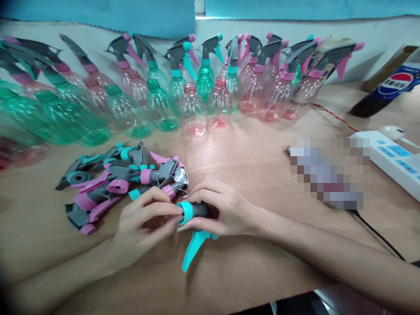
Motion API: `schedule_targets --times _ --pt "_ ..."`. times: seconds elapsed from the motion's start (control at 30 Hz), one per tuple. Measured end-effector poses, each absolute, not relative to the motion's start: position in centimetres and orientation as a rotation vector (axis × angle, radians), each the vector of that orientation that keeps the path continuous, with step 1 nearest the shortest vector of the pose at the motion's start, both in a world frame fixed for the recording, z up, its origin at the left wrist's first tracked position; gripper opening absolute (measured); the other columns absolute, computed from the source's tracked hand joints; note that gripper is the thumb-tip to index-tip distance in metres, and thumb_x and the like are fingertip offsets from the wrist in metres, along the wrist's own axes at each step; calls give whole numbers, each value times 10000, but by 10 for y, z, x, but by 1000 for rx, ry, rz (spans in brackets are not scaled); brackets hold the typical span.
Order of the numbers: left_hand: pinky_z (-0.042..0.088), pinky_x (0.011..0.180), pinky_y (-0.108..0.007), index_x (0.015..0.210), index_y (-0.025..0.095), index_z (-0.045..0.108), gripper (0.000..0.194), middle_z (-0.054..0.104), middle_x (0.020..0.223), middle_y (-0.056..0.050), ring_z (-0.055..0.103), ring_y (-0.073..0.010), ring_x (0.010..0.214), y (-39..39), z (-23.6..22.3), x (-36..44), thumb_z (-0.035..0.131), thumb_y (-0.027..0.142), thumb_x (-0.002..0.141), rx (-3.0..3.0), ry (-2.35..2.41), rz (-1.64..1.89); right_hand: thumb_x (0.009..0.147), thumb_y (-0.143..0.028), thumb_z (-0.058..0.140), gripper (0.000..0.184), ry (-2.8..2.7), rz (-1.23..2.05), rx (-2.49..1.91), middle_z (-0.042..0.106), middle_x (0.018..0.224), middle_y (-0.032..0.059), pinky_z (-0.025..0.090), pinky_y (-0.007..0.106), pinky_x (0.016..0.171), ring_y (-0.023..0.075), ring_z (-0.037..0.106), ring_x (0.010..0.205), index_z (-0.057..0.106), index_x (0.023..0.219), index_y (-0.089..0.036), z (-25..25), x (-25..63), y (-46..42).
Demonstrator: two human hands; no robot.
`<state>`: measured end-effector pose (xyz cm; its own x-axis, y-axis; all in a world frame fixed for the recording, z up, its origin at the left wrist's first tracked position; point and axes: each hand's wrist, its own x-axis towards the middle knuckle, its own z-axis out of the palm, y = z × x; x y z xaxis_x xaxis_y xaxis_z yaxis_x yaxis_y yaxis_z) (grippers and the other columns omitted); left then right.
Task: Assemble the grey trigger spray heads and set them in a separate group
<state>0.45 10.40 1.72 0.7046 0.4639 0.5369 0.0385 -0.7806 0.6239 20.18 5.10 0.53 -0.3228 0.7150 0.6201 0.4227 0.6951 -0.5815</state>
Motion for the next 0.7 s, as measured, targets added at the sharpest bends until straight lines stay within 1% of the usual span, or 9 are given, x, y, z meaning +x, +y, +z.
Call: schedule_targets --times 0.07,0.17,0.27,0.37,0.5,0.7 --pt "435 515 -172 942 191 601 155 488 813 -8 495 -79 654 104 17 4 568 112 813 2347 300 983 756 -312 688 320 -1960 412 -870 631 907 102 532 303 723 170 608 848 597 977 -100 6 202 51" --pt "436 510 -211 996 184 591 182 484 824 -27 479 -104 652 104 16 2 534 212 826 2376 177 1007 761 -294 681 309 -1955 434 -873 634 921 103 534 303 720 170 612 847 593 989 -104 6 202 50" --pt "409 477 -224 995 178 590 222 467 811 -32 460 -113 626 104 15 1 509 315 841 2405 138 1015 749 -292 692 318 -1950 425 -866 633 922 96 533 304 726 168 611 851 591 990 -111 5 202 49" --pt "402 471 -228 980 182 592 248 471 805 -33 461 -114 610 104 12 1 523 371 837 2452 155 1012 747 -295 695 330 -1954 422 -846 629 924 99 532 293 730 161 610 849 590 991 -99 4 202 48" --pt "387 459 -224 967 182 597 265 490 779 -28 458 -106 569 105 9 -1 552 397 820 2569 196 1044 760 -294 682 326 -1962 421 -844 631 933 110 530 281 744 161 615 864 587 990 -84 4 203 48" --pt "390 482 -224 903 189 595 194 507 739 -20 474 -113 575 104 10 -2 538 357 824 2710 300 1061 774 -307 664 315 -1954 409 -891 642 951 96 538 291 749 166 623 881 580 1014 -120 4 203 48"
